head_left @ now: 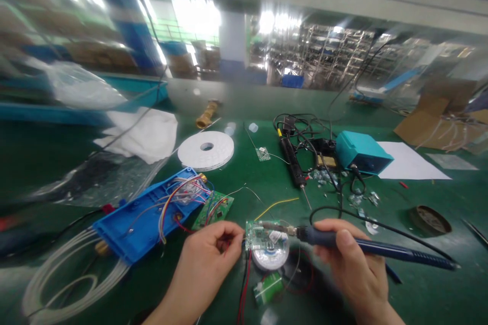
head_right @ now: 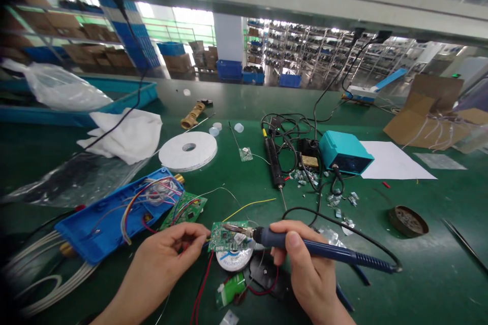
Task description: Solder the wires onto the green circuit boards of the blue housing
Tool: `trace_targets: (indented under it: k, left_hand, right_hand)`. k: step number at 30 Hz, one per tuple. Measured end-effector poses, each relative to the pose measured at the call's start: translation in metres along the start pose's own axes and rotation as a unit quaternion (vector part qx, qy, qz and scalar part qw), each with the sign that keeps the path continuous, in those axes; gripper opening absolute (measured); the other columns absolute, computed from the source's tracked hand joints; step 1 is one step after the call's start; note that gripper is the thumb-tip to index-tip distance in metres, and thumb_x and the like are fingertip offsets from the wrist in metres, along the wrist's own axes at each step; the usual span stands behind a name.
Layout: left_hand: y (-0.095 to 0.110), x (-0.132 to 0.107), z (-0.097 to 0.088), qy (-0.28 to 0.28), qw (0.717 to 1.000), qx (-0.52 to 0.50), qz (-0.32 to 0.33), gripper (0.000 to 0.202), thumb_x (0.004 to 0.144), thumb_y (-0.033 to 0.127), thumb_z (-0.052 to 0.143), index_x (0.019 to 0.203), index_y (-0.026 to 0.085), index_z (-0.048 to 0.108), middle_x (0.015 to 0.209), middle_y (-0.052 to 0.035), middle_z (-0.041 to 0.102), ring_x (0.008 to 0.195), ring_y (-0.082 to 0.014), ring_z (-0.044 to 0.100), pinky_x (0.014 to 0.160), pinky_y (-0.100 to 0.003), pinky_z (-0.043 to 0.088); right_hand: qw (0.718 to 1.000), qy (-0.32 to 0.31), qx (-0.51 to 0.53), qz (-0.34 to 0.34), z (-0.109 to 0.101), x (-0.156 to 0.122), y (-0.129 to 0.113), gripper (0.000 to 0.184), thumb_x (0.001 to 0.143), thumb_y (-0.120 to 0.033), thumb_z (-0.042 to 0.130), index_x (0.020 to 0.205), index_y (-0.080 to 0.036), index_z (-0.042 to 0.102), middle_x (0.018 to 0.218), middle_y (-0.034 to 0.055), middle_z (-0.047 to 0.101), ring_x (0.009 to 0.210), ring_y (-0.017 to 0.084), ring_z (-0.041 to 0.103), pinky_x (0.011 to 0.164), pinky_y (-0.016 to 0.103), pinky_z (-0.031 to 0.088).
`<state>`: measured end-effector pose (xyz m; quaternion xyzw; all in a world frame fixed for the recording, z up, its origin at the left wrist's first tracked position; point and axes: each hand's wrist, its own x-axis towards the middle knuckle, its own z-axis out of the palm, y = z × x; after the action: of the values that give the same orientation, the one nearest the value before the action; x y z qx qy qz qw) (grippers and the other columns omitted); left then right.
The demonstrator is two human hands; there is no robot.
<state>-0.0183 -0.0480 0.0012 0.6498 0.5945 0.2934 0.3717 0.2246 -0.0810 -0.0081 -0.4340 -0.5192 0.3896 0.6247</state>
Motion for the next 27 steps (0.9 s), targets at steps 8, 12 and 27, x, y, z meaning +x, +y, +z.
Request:
trace_targets:
  k: [8,12,27]
  left_hand:
    - [0.0,-0.001,0.0,0.004,1.0,0.005,0.013,0.015,0.08,0.032,0.058,0.081,0.022,0.069,0.079,0.002,0.071,0.065,-0.012,0.063,0.059,-0.019,0.049]
    - [0.001,-0.003,0.0,0.004,1.0,0.005,0.011,0.014,0.081,0.032,0.058,0.081,0.023,0.069,0.081,0.0028,0.07,0.067,-0.0115,0.063,0.061,-0.019,0.049]
    - [0.0,0.0,0.001,0.006,1.0,0.016,0.016,0.014,0.081,0.031,0.057,0.081,0.022,0.068,0.08,0.0025,0.07,0.065,-0.0117,0.061,0.059,-0.02,0.048]
  right_hand:
    - [0.997,-0.037,-0.009,0.061,0.001,-0.002,0.006,0.026,0.093,-0.034,0.046,0.096,-0.021,0.068,0.061,0.0001,0.061,0.054,0.012,0.055,0.052,0.024,0.042]
    - [0.997,-0.034,-0.009,0.073,0.002,-0.003,0.006,0.026,0.093,-0.034,0.046,0.095,-0.02,0.068,0.06,0.0003,0.061,0.054,0.012,0.055,0.052,0.024,0.042]
    - [0.997,-0.05,0.002,0.051,0.006,-0.002,0.012,0.026,0.093,-0.032,0.046,0.096,-0.019,0.068,0.057,0.0003,0.06,0.051,0.012,0.055,0.048,0.021,0.043]
